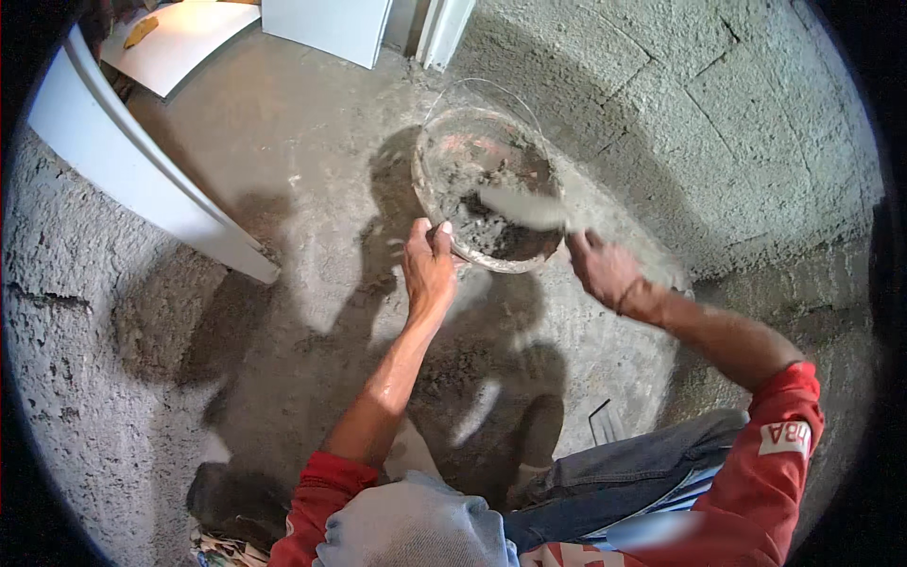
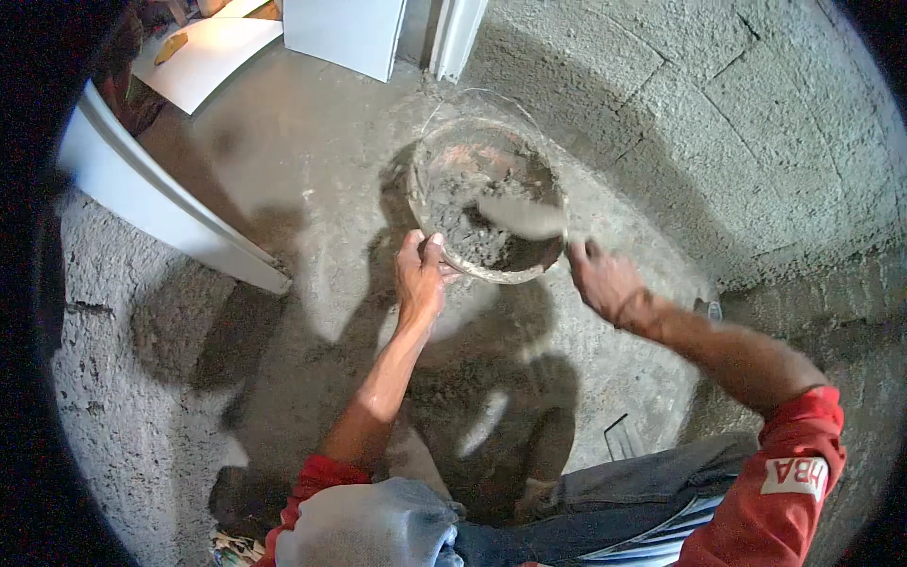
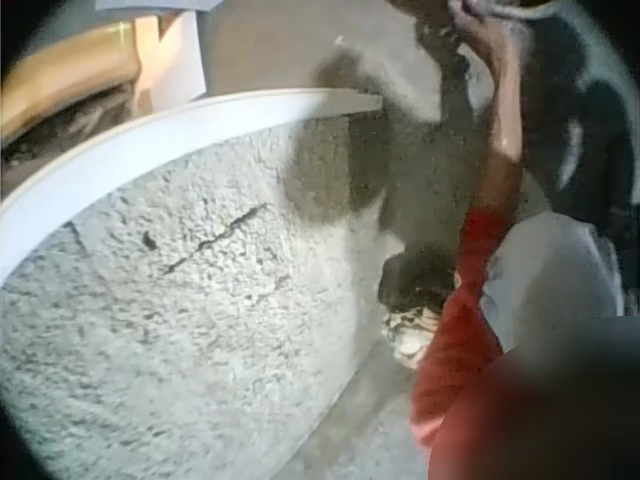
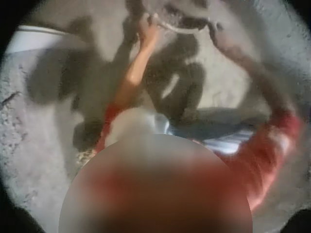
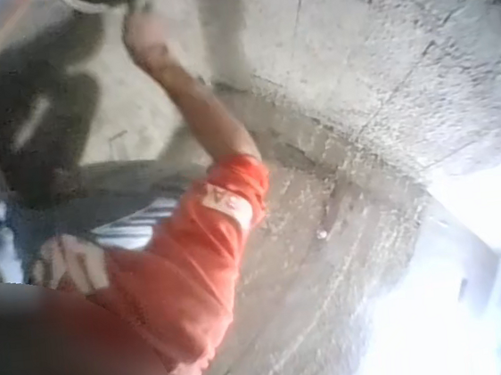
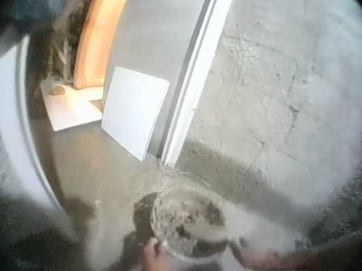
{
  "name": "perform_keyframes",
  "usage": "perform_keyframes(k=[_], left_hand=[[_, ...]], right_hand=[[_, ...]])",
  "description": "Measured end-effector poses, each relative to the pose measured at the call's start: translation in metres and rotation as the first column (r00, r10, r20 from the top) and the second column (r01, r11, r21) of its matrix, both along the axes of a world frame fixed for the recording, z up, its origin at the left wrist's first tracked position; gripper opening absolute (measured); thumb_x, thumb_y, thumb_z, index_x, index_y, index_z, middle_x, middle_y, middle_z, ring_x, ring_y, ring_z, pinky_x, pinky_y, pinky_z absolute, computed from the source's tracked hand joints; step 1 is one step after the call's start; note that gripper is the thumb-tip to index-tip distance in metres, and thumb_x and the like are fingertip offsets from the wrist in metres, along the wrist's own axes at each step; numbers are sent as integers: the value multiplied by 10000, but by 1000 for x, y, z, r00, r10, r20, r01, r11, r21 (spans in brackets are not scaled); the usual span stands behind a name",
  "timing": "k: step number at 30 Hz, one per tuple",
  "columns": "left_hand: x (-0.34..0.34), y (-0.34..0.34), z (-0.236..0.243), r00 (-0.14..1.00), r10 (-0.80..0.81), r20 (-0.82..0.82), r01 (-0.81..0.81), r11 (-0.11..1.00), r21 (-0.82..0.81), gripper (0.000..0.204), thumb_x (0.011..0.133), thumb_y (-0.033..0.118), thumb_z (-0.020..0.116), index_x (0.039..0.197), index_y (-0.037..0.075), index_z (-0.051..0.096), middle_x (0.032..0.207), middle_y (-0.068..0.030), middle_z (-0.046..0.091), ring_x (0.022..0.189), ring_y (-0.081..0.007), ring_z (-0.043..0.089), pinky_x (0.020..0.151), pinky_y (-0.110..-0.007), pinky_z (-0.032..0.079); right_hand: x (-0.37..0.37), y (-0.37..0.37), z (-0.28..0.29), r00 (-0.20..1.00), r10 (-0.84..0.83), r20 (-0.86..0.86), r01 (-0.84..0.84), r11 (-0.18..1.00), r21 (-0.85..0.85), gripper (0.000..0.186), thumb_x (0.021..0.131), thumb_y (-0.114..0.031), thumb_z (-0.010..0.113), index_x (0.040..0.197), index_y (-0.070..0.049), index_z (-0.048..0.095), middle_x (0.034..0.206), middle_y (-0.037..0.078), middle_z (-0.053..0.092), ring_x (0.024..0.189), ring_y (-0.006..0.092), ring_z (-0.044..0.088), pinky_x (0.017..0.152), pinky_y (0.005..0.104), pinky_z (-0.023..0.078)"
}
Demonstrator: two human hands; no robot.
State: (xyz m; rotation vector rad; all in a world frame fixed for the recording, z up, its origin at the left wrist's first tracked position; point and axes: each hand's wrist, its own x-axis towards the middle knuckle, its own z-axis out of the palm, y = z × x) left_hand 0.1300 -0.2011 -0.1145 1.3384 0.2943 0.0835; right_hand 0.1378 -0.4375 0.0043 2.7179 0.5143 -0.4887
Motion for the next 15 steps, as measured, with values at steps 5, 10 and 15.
perform_keyframes(k=[5,10,15], left_hand=[[-1,11,1,1000,5,-3,-4,980,200,246,958,185,459,1019,-50,497,921,-139,571,669,-173,617,593,-299,577],[-2,27,-1,982,-187,-16,187,981,44,312,957,290,485,1011,-12,543,814,-93,615,748,-192,622,700,-332,503],[-14,58,-24,999,-30,-27,35,978,208,570,911,457,511,1327,75,429,1308,-218,476,1181,-287,499,923,-402,454]], right_hand=[[-80,-85,-14,987,159,24,-161,974,160,320,918,-192,475,1195,-42,419,998,202,514,693,358,617,559,437,504],[-107,-118,55,982,187,-41,-180,974,135,236,822,-205,591,984,-60,500,946,134,543,785,330,612,601,437,472],[-87,-99,63,976,110,-187,-96,992,85,290,782,-217,598,1005,-65,491,867,134,569,759,332,621,603,440,477]])
